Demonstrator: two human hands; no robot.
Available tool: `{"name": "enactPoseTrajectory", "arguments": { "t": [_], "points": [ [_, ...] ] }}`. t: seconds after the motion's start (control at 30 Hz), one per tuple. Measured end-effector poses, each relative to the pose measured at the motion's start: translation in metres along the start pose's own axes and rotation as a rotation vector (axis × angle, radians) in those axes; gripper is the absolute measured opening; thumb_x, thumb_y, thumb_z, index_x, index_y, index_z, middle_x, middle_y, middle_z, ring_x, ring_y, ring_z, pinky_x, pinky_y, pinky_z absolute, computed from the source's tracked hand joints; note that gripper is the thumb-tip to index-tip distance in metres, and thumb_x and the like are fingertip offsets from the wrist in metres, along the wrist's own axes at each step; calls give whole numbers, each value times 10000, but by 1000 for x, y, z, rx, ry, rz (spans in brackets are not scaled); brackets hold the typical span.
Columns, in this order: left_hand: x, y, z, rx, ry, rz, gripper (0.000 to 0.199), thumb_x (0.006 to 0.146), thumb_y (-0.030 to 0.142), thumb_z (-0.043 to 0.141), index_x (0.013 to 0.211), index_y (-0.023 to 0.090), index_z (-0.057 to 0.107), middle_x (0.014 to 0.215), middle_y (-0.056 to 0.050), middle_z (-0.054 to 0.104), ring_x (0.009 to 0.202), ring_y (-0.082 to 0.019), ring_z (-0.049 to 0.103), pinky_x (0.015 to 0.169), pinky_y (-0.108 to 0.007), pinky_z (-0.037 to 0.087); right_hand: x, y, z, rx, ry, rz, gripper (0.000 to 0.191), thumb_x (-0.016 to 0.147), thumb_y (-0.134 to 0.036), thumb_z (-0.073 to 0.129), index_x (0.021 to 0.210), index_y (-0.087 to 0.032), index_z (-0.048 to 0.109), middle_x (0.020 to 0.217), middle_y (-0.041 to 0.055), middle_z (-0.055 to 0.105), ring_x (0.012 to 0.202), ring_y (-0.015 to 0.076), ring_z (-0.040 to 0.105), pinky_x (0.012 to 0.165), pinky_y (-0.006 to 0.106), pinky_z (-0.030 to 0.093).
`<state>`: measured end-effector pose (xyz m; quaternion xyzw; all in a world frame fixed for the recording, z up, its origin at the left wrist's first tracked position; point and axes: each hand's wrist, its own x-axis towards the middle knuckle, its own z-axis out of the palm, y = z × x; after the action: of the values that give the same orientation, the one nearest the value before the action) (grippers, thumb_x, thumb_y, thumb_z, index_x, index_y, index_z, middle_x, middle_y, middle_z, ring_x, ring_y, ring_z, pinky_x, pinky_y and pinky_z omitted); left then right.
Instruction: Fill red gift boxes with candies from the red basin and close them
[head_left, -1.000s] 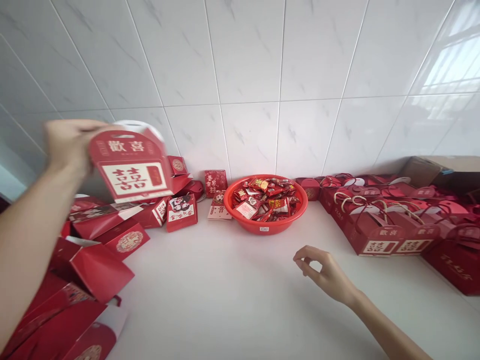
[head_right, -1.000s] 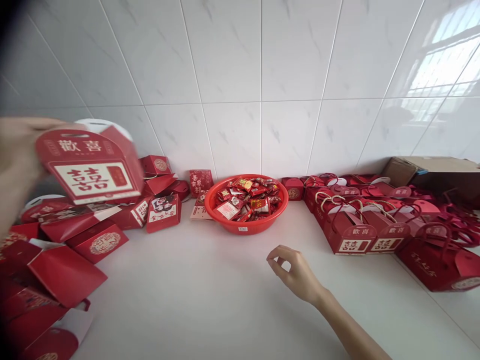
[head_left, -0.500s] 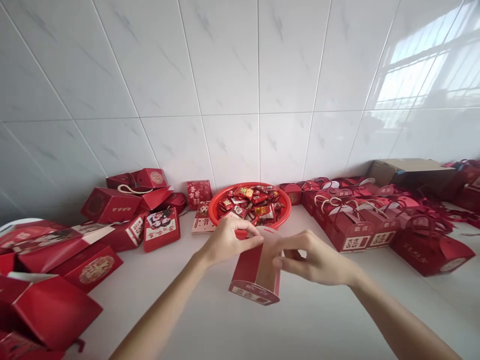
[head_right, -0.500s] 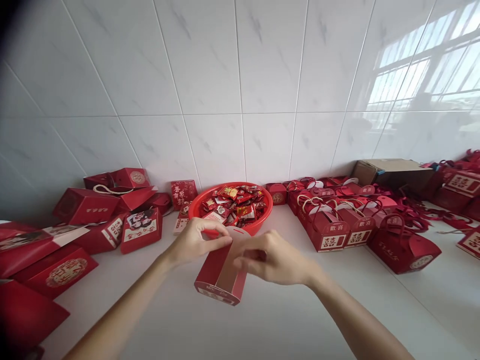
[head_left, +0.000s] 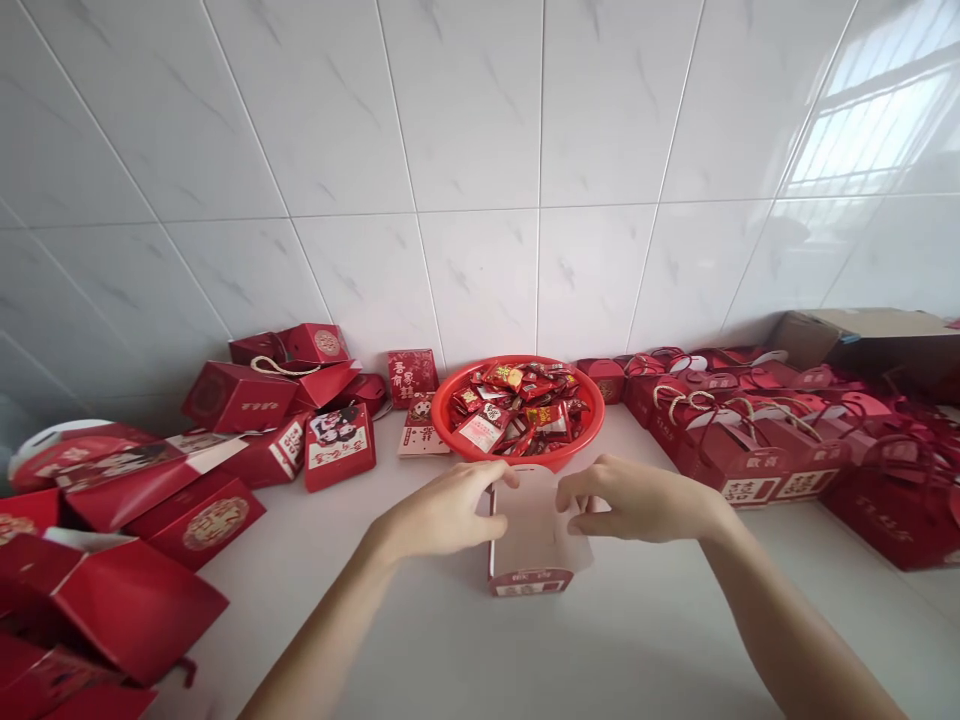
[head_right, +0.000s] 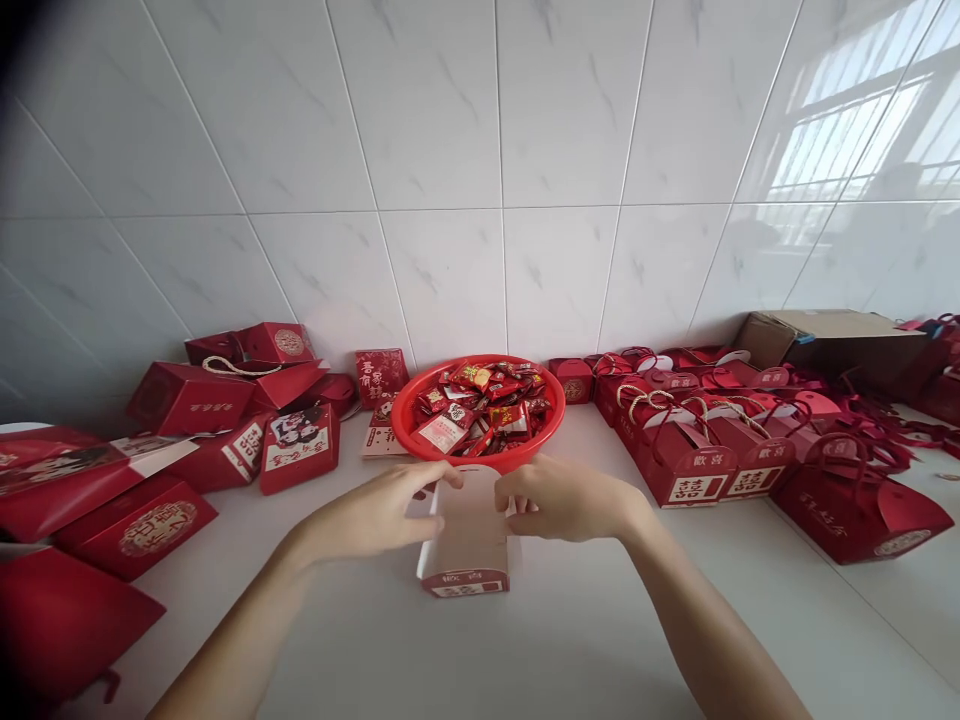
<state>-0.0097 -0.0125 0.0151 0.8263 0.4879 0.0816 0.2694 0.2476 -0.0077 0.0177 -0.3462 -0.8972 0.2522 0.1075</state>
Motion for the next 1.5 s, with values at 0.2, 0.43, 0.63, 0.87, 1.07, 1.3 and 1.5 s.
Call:
{"name": "enactPoseTrajectory", "arguments": {
  "t": [0.2,0.43,0.63,0.87,1.07,1.3,1.5],
  "points": [
    [-2,-24,-20,-35,-201,-18,736,665,215,636,1389,321,552,1405,-4,605,1251,-272,569,996,-300,467,3,13,-4,-48,-92,224,326,824,-212,682,1147,-250,695,829,36,695,846,225,662,618,266,437],
    [16,-51,-10,-99,-290,-70,887,544,314,826,1368,303,497,1097,-27,615,977,-259,591,750,-280,467,15,17,5,-90,-246,336,470,828,-229,667,1292,-247,595,939,60,714,952,260,643,677,294,413],
    [21,-61,-3,-193,-305,-33,917,522,424,875,1343,293,487,1014,-13,591,920,-244,569,745,-295,454,20,19,10,-103,-247,344,507,773,-192,712,1266,-238,605,890,42,710,868,240,642,630,280,378],
    [11,-56,-17,-245,-274,56,763,629,411,846,1344,336,589,1417,-27,570,1231,-289,566,1013,-333,462,16,35,-6,68,7,131,218,832,-258,664,1037,-191,691,796,34,676,696,164,611,625,263,450],
    [10,-50,-25,-445,-9,144,499,834,473,726,1290,283,653,1339,-63,663,1232,-258,612,1022,-359,491,54,78,-14,361,558,39,196,824,-377,636,828,-188,689,789,51,710,713,191,639,663,308,505],
    [53,-63,-16,-493,297,164,310,810,437,719,1010,201,739,1082,-79,767,1006,-249,710,962,-394,535,107,110,-2,235,808,317,93,745,-297,605,718,-214,637,787,38,721,752,204,664,702,316,493],
    [105,-80,-24,-506,408,145,280,702,396,777,889,192,733,1043,-81,770,992,-262,712,957,-409,540,111,120,4,39,543,443,214,621,-344,804,701,-225,645,760,22,711,734,216,642,616,293,427]
  ]
}}
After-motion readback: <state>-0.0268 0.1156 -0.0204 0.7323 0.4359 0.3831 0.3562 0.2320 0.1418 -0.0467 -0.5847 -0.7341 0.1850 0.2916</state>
